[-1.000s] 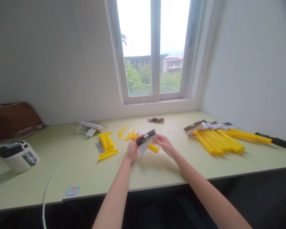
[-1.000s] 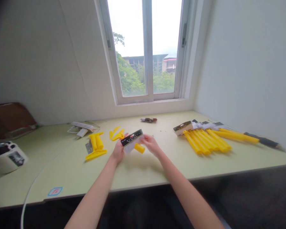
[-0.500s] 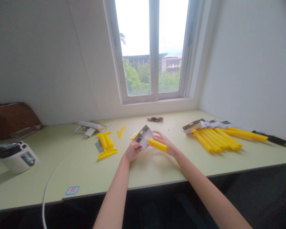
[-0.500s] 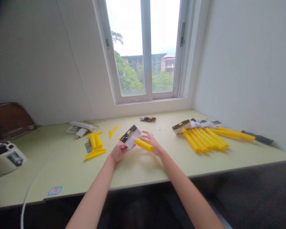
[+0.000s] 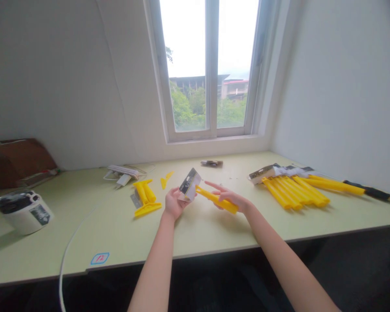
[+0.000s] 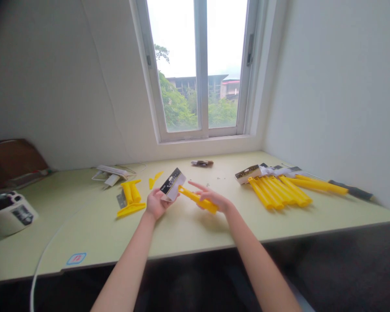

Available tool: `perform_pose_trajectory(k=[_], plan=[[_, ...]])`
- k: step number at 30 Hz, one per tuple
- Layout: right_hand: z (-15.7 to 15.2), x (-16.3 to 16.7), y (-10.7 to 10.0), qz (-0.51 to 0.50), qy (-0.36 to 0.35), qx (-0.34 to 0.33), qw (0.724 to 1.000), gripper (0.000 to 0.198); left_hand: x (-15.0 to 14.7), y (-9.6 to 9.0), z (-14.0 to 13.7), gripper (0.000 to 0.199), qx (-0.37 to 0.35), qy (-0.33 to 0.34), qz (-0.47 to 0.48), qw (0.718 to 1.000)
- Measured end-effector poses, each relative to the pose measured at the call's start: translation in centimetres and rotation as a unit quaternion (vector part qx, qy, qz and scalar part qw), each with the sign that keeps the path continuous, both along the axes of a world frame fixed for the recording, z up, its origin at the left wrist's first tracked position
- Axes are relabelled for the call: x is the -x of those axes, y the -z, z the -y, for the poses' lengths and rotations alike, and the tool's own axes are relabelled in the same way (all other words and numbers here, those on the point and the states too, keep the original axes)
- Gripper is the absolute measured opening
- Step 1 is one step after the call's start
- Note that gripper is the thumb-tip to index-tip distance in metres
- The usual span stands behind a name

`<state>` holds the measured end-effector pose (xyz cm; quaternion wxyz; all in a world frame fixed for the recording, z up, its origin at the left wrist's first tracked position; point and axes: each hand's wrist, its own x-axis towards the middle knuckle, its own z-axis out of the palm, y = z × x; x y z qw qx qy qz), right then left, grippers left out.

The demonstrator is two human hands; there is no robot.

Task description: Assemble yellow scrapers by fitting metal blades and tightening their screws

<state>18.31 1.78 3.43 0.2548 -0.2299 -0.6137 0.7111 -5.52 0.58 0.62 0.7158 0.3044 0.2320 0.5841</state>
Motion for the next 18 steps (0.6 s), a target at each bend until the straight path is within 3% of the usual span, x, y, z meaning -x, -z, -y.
perform_pose_trajectory(k=[6, 12, 18], plan=[[-0.3, 0.3, 1.4, 0.067, -0.070, -0.007, 0.995, 0.082, -0.4, 0.1, 0.1, 0.054, -0.021, 0.003, -0.095, 0.995], [-0.1, 0.4, 1.6, 0.092, -0.066, -0.041, 0.993, 0.084, -0.3, 0.1, 0.4, 0.063, -0.056, 0.037, -0.118, 0.991], [-0.3, 0.5, 1.4, 0.175, -0.071, -0.044, 0.981, 0.089, -0.6, -0.1, 0.7, 0.051, -0.082, 0.040, -0.169, 0.981]])
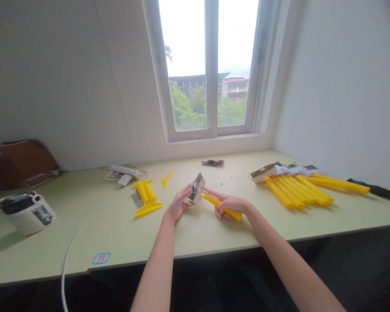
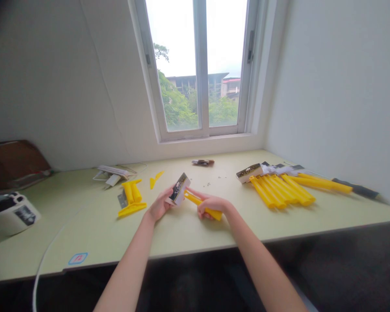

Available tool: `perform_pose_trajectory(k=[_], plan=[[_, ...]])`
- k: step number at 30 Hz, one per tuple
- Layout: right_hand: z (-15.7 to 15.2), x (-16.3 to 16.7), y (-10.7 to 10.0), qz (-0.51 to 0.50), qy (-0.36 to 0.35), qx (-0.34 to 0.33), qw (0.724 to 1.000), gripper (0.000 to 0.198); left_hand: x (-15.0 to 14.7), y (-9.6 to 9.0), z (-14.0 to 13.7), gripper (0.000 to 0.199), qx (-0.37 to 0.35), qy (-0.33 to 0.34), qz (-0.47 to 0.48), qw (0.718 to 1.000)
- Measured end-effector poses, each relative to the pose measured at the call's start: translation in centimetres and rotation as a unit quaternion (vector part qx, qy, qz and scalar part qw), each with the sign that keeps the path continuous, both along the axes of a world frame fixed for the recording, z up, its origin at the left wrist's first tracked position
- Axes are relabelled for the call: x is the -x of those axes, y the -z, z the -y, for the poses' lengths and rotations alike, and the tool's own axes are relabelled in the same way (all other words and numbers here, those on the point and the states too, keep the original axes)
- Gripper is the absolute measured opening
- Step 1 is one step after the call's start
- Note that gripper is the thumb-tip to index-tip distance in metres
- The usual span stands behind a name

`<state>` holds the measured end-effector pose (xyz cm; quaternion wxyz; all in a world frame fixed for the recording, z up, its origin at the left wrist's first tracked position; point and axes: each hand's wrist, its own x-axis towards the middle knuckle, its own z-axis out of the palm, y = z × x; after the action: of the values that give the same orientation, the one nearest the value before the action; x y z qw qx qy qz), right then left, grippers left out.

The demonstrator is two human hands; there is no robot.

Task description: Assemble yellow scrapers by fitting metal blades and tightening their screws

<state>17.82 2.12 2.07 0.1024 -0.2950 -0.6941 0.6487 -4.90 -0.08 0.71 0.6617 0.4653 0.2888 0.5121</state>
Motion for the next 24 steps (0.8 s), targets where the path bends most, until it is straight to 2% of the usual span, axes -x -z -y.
perform_pose_trajectory(k=[3, 8, 10, 13, 15, 18, 22, 24], plan=[[-0.2, 0.1, 0.0, 0.033, -0.011, -0.014, 0.999, 0.086, -0.1, 0.0, -0.3, 0.053, 0.016, -0.022, -0.008, 1.000], [-0.3, -0.1, 0.2, 0.042, -0.025, -0.034, 0.998, 0.085, -0.2, 0.2, -0.6, 0.065, 0.044, -0.120, -0.040, 0.991], [-0.2, -0.4, -0.1, 0.041, -0.033, -0.038, 0.998, 0.084, -0.3, 0.3, -0.6, 0.065, 0.033, -0.116, -0.046, 0.992], [-0.2, -0.7, -1.0, 0.026, -0.028, -0.066, 0.997, 0.082, -0.4, 0.4, -0.7, 0.054, 0.028, -0.112, -0.062, 0.991], [-0.2, -0.7, -1.9, 0.028, 0.010, -0.133, 0.991, 0.074, -0.6, 0.5, -0.8, 0.046, 0.037, -0.119, -0.088, 0.988], [0.2, 0.0, -2.4, 0.058, 0.068, -0.254, 0.963, 0.063, -0.8, 0.6, -0.7, 0.041, 0.026, -0.115, -0.113, 0.987], [1.7, 2.2, -1.0, 0.019, 0.115, -0.410, 0.904, 0.065, -1.2, 0.5, -0.3, 0.041, 0.004, -0.061, -0.082, 0.995], [2.4, 3.2, 0.0, 0.041, 0.158, -0.454, 0.876, 0.063, -1.4, 0.3, 0.0, 0.042, 0.020, -0.042, -0.064, 0.997]])
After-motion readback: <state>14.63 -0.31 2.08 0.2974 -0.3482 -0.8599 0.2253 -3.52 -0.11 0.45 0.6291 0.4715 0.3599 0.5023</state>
